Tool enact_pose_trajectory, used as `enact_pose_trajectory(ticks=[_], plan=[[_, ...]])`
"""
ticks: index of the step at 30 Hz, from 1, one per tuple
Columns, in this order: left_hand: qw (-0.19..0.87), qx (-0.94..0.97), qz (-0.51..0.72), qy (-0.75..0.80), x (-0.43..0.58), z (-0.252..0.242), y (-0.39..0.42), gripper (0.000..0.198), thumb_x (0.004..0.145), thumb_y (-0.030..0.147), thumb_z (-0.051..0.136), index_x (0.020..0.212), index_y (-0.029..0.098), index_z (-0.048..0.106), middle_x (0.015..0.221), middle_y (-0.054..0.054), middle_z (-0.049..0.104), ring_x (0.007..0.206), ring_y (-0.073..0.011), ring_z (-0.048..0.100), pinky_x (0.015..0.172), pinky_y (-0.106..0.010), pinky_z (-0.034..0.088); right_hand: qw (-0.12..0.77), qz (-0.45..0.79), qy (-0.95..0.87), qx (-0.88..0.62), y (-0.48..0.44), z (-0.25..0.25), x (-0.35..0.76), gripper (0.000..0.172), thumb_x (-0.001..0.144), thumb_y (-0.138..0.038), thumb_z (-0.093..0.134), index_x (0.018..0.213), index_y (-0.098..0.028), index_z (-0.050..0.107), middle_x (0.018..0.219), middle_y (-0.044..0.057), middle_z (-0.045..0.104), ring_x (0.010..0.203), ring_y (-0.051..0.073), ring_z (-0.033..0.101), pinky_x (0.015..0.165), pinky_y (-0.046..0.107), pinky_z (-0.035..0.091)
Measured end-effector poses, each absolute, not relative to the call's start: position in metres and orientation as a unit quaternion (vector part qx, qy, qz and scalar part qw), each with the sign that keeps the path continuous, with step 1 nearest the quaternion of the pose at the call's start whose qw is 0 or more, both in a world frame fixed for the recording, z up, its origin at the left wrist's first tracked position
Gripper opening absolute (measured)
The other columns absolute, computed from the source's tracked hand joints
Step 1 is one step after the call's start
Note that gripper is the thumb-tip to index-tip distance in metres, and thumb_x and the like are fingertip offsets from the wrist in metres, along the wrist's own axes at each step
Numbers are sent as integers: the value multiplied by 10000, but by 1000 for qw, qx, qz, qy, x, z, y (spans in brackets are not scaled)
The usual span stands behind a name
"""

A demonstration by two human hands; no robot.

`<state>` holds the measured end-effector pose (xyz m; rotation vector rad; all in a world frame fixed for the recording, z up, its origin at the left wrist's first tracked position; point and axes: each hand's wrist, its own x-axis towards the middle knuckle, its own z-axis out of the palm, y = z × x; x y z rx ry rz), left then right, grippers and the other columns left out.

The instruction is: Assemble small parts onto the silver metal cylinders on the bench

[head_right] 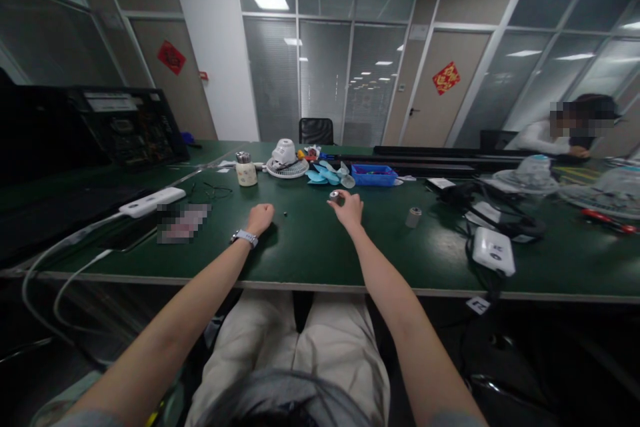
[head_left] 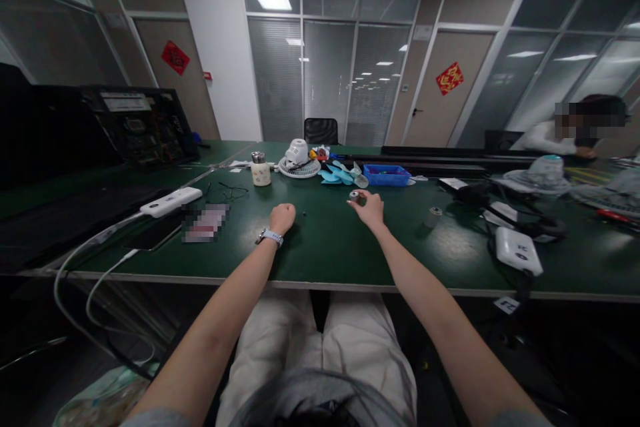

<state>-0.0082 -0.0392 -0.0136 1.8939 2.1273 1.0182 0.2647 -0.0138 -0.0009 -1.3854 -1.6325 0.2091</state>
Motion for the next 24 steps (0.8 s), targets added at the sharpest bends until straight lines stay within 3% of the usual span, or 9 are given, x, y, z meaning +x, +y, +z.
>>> enact_pose_trajectory(ticks=[5,18,24], plan=[[62,629,335,698,-8,-13,-40,362,801,219,334,659,147,658,674,-71,634,612,-160,508,574,-263,295,482,-33,-563,-671,-6,-2,344,383,786,-307,631,1143,-187,558,1076,106,647,954,245,594,848,362,432],[55,629,333,701,-9,-16,-37,351,798,219,348,667,154,667,677,-71,637,624,-167,518,570,-258,294,451,-11,-442,-776,0,-21,389,417,811,-164,495,1221,-122,431,1073,149,593,1005,245,573,881,353,410],[57,637,346,687,-10,-17,-37,340,799,230,354,644,170,651,662,-57,625,617,-162,506,558,-259,278,440,-78,-460,-767,-17,-3,366,598,802,-185,517,1368,-162,326,1322,191,416,1028,272,570,842,384,447]])
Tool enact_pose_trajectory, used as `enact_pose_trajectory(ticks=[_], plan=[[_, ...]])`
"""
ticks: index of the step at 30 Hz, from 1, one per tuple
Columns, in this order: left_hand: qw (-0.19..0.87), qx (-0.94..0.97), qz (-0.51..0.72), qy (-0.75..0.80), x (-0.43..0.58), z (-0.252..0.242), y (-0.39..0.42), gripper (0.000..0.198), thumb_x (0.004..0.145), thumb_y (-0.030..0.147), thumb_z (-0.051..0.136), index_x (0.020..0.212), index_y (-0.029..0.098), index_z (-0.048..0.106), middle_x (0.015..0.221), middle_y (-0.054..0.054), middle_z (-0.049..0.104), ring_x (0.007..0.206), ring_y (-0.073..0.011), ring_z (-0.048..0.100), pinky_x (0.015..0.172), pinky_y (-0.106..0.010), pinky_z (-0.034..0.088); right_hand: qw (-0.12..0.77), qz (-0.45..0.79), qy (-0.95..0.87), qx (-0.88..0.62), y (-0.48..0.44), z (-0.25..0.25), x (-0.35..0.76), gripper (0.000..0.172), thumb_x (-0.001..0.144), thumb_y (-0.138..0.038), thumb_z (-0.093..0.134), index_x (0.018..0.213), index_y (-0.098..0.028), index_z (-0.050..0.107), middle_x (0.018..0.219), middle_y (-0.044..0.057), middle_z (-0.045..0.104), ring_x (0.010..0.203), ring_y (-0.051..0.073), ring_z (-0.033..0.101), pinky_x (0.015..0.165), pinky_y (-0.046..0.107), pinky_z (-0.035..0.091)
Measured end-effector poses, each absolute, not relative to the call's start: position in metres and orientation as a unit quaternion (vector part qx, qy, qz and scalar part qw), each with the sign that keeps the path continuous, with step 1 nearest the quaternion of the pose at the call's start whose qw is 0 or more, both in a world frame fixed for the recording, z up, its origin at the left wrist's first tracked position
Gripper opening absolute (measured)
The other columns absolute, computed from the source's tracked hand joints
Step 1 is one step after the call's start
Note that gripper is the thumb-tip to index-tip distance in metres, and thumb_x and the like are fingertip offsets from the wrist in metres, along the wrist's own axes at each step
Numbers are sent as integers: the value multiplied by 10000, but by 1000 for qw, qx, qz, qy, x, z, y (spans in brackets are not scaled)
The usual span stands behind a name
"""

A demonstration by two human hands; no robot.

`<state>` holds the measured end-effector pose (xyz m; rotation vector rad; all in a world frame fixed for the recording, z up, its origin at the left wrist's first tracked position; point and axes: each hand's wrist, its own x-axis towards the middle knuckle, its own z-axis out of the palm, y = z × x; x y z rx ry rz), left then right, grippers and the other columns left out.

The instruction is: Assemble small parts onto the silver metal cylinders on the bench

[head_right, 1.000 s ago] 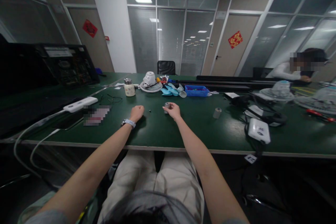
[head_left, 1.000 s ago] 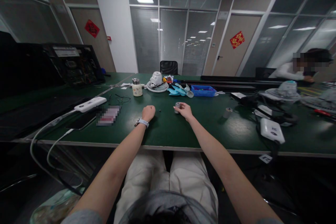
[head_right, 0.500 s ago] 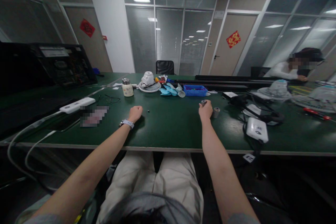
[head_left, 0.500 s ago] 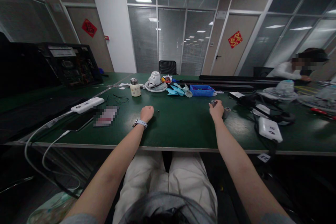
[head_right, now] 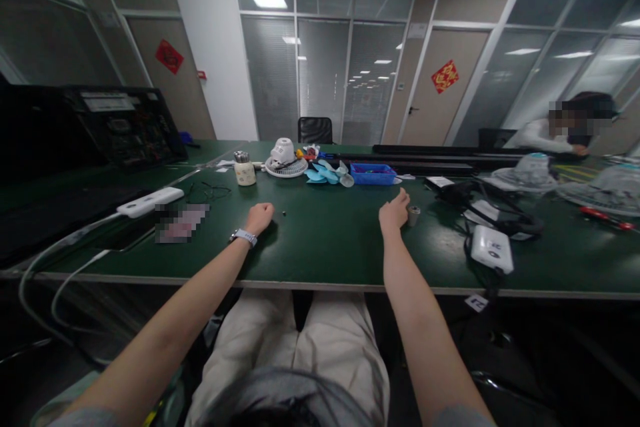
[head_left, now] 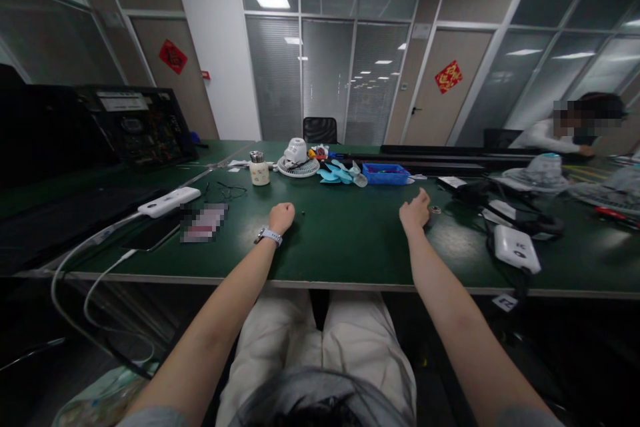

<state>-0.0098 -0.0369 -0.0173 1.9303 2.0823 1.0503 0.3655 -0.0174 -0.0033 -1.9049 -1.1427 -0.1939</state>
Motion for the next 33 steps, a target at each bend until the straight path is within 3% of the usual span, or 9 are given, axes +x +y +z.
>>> enact_pose_trajectory(ticks=[3,5,8,12,18,21,24,28,33], plan=[[59,640,352,680,-10,-18,-36,325,792,235,361,651,178,648,665,-52,627,621,-160,504,558,-256,279,438,-93,-573,-686,-31,6,317,466,874,-271,466,1338,-242,434,1295,132,449,967,229,589,803,351,465],[61,639,350,683,-11,-17,-36,320,789,239,366,665,181,655,680,-53,637,632,-162,510,566,-254,288,414,-33,-672,-613,-35,6,273,361,899,-354,453,1225,-258,577,1105,81,574,899,190,599,783,306,464],[57,639,346,684,-11,-16,-36,328,792,236,363,673,182,665,707,-59,655,656,-167,526,581,-253,303,320,107,-764,-549,-32,-3,210,420,834,-511,547,1147,-254,658,858,34,653,776,169,610,699,263,457],[56,642,346,683,-10,-15,-38,341,805,231,361,696,184,680,723,-65,674,674,-171,549,599,-249,325,263,158,-770,-560,-20,-11,159,495,757,-607,601,1122,-281,681,866,19,695,780,179,626,658,253,448],[68,643,343,681,-8,-12,-41,329,808,217,375,706,186,686,727,-64,681,687,-169,558,612,-243,339,251,129,-779,-560,-15,-10,137,327,795,-561,583,984,-340,732,873,5,699,787,175,611,658,245,429],[69,641,341,684,-7,-11,-42,331,813,223,373,707,186,685,725,-62,676,690,-171,559,619,-246,341,287,79,-779,-552,-18,1,158,336,833,-546,542,977,-313,736,879,28,672,780,171,575,712,271,405],[70,640,337,687,-7,-10,-43,328,810,225,372,708,187,682,727,-62,676,701,-176,561,619,-249,337,352,-49,-749,-559,-21,18,218,333,875,-491,508,1000,-275,729,930,66,628,890,204,520,843,351,339],[73,640,343,683,-7,-11,-43,330,812,228,365,709,187,676,735,-68,678,694,-180,558,608,-254,330,424,-205,-578,-667,-22,28,331,346,888,-444,487,969,-214,733,1004,113,590,1011,270,414,899,438,244],[61,638,344,687,-7,-12,-42,336,816,224,360,699,184,672,745,-69,680,682,-174,553,599,-254,320,426,-208,-466,-747,-19,10,412,338,886,-417,475,943,-210,736,1051,125,582,1034,291,395,893,465,232]])
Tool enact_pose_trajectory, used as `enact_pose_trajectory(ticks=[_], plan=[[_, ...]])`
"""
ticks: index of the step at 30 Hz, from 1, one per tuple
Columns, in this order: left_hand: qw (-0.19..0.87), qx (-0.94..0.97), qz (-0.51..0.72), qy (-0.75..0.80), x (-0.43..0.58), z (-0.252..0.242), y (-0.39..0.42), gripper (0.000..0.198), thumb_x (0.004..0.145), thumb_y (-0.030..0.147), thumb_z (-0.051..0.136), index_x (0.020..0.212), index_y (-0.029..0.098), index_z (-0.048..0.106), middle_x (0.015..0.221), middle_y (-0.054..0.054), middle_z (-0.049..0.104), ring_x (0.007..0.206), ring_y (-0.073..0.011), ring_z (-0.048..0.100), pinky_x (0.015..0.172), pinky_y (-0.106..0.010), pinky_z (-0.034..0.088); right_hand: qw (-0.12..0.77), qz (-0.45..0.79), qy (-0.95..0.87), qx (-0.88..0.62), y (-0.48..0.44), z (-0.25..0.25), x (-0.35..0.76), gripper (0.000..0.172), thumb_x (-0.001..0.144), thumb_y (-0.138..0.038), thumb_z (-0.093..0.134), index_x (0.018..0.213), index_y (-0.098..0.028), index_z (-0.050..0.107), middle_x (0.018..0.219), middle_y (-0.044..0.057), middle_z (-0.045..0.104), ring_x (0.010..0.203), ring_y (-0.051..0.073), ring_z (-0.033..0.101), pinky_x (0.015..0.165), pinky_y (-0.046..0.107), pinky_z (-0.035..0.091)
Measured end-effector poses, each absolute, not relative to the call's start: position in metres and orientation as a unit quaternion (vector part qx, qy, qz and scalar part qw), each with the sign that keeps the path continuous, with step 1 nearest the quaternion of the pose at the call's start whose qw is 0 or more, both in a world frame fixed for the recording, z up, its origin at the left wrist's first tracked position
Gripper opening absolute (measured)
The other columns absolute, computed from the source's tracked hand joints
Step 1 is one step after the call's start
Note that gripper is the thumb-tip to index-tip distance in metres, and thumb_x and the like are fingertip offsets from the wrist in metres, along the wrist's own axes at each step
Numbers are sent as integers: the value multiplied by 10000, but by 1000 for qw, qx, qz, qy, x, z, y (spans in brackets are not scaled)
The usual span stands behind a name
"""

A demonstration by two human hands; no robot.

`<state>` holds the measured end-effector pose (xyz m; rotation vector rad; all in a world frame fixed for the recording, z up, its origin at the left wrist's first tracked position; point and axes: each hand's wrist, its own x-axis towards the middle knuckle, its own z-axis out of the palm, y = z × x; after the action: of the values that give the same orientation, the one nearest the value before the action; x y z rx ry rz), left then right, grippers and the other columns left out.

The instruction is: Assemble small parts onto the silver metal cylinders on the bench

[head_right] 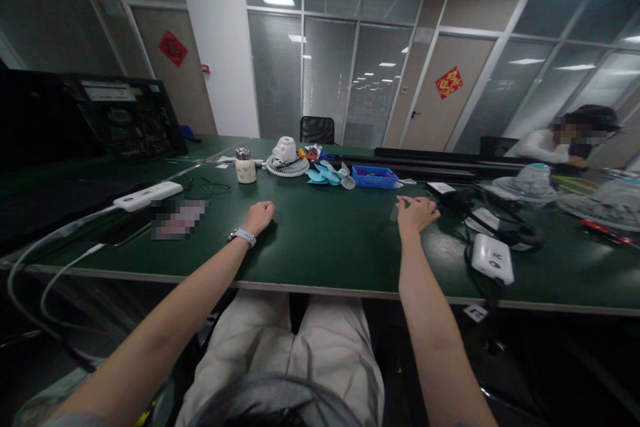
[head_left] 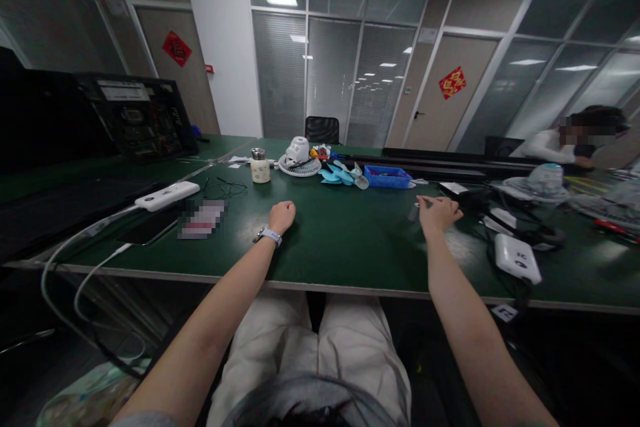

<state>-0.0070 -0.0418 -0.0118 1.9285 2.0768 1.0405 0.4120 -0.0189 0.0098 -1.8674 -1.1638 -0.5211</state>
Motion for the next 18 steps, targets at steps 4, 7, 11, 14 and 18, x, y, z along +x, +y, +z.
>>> enact_pose_trajectory(ticks=[4,7,11,14,18], plan=[[56,639,338,688,-7,-14,-41,337,816,218,355,687,179,663,714,-60,662,662,-167,536,581,-256,303,410,-168,-462,-768,-13,1,417,367,874,-445,477,931,-196,740,1014,147,605,1003,301,429,884,481,258],[55,642,335,687,-7,-15,-39,340,820,218,354,686,175,664,699,-56,652,655,-162,531,583,-253,306,400,-140,-466,-777,-12,2,414,410,878,-470,456,930,-181,741,949,163,621,975,307,458,864,480,287],[50,642,340,685,-8,-16,-38,340,814,213,354,680,174,664,693,-58,645,656,-165,529,595,-253,313,407,-138,-461,-776,-13,3,416,401,888,-441,449,991,-174,729,926,168,635,942,297,502,853,465,319],[50,642,342,684,-8,-16,-38,342,812,215,350,663,175,655,678,-56,635,646,-164,521,589,-256,307,405,-140,-457,-780,-14,3,418,350,863,-418,505,994,-189,735,924,162,648,926,294,525,838,455,348],[49,643,341,685,-7,-15,-39,343,811,209,345,669,173,656,674,-51,628,645,-161,519,590,-254,307,396,-126,-455,-788,-14,4,417,318,840,-410,548,986,-207,745,919,167,654,933,304,541,829,461,376]])
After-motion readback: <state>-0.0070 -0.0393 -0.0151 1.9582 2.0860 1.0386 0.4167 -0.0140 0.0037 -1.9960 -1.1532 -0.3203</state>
